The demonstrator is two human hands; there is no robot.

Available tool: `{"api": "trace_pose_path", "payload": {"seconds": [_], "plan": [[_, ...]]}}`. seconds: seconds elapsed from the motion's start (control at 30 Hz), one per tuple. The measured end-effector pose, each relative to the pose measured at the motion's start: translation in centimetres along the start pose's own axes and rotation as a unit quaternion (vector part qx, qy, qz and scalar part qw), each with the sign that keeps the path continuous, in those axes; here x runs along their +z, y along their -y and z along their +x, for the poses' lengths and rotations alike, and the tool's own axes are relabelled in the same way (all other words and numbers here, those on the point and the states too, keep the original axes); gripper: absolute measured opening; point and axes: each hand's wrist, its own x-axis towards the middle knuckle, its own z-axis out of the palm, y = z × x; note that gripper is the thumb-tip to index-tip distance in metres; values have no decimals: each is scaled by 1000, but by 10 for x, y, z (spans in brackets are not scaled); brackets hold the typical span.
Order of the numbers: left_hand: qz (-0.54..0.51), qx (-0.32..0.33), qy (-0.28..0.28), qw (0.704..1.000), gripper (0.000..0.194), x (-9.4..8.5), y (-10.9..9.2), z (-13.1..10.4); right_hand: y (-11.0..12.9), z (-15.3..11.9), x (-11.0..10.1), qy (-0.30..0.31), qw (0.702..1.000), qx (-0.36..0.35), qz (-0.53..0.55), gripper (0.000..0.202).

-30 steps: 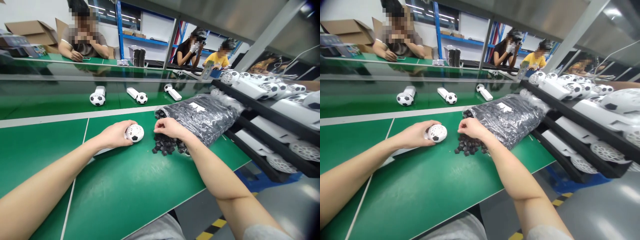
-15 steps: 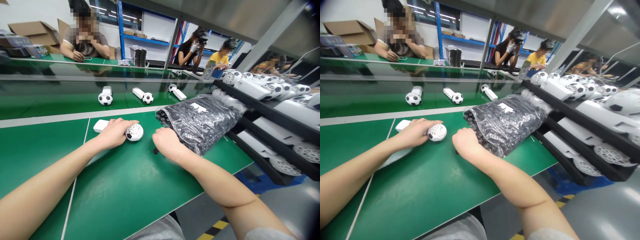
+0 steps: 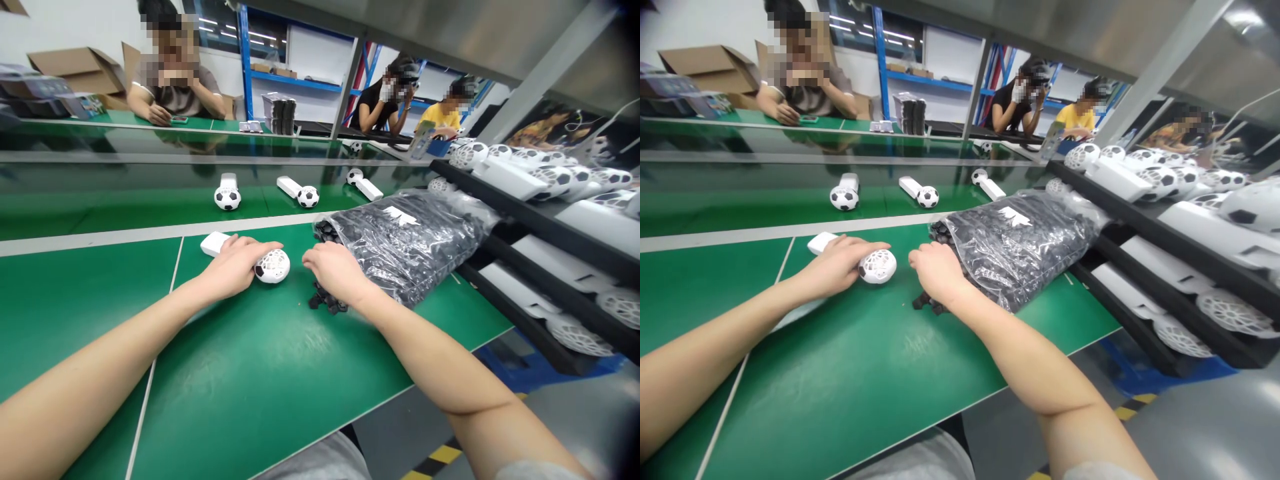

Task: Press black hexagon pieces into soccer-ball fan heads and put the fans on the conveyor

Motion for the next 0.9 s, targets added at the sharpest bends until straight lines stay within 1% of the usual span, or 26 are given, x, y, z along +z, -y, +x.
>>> {"api": "trace_pose_path", "payload": {"seconds": [0.07,0.17,0.23,0.27,0.3,0.37,0.43,0.5,0.6,0.67,0.73,0.8,0.9], "plan": [[3,-5,-3,1000,63,1,0,0,-4,2,1,-30,990,-1,136,18],[-1,-5,2,1000,61,1,0,1,-4,4,2,-57,944,-5,323,18],[-10,-4,7,1000,60,1,1,1,-1,5,3,-61,920,-16,386,13],[-16,-4,10,1000,60,1,1,1,0,5,3,-66,915,-28,397,11],[-23,-2,14,1000,62,1,1,1,1,5,3,-71,914,-44,397,10],[-38,3,26,999,65,-1,1,0,2,5,4,-91,923,-86,364,15],[-53,12,39,998,66,-4,0,-1,3,5,6,-112,940,-143,290,19],[-63,14,45,997,67,-6,-2,-1,4,5,9,-123,953,-198,193,22],[-66,-6,39,997,79,-7,-7,0,7,4,12,-125,955,-257,78,25],[-68,-23,30,997,82,-6,-11,1,10,5,13,-122,953,-272,51,28],[-72,-34,23,997,79,-4,-13,1,14,5,14,-118,951,-276,72,30],[-74,-42,17,996,76,-2,-14,1,16,6,16,-119,948,-263,135,27],[-78,-43,9,996,71,-2,-15,1,18,7,21,-137,932,-204,266,16]]}}
